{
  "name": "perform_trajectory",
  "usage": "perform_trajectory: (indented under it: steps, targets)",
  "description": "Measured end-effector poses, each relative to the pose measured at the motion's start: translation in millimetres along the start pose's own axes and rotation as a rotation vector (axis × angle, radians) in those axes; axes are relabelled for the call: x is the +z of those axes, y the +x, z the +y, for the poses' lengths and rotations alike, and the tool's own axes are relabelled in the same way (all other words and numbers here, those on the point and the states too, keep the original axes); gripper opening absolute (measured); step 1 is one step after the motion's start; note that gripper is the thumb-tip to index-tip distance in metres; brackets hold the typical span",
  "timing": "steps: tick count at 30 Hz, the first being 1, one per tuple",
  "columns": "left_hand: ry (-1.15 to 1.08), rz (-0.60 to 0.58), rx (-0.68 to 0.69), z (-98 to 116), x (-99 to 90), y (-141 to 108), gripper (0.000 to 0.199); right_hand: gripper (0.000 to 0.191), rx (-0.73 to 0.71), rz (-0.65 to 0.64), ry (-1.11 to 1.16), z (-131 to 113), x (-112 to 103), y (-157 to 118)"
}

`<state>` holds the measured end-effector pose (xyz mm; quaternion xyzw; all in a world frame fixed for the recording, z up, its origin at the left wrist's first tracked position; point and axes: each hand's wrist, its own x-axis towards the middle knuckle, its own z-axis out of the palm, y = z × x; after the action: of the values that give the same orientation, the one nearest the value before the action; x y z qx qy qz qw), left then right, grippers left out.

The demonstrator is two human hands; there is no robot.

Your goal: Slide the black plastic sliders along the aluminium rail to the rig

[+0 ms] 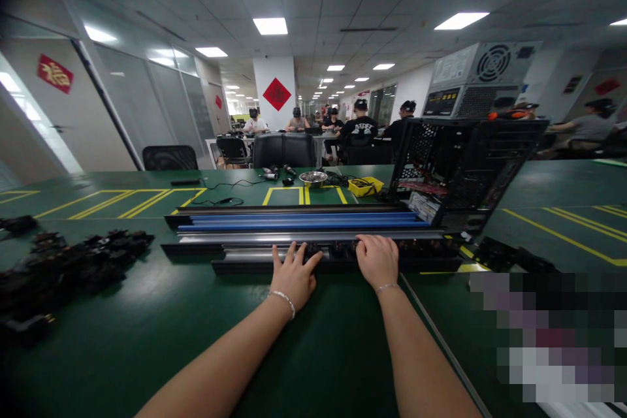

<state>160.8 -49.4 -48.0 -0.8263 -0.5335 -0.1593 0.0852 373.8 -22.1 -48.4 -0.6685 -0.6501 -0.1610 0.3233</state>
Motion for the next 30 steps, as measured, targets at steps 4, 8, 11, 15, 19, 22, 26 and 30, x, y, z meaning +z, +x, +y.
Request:
perform_trajectory:
  steps: [4,8,11,15,19,22,26,30]
  targets:
    - [0.01,-0.025,-0.019,-5,-5.5,-2,0.048,0.032,0.008,0.004,-0.001,1,0,0]
    - [0.017,-0.035,-0.048,-11,-11.1,-5,0.047,0.032,-0.006,0.005,0.005,3,1,0]
    - [0.021,-0.034,-0.062,-15,-12.0,-6,0.047,0.032,-0.002,0.0,0.004,3,2,0]
    - [0.028,-0.029,-0.066,-20,-10.7,-8,0.047,0.031,0.01,-0.01,0.015,2,2,-1]
    - [0.032,-0.046,-0.072,-24,-11.7,-10,0.05,0.032,0.042,0.041,0.007,2,2,-1]
    - [0.038,-0.065,-0.088,-27,-13.8,-12,0.05,0.033,-0.061,0.087,0.017,-6,-1,0]
    - [0.049,-0.065,-0.093,-31,-14.6,-13,0.05,0.035,-0.361,0.005,0.112,-49,-7,-5]
    - [0.055,-0.062,-0.084,-36,-12.6,-15,0.047,0.042,-0.595,-0.202,0.217,-103,-3,-21]
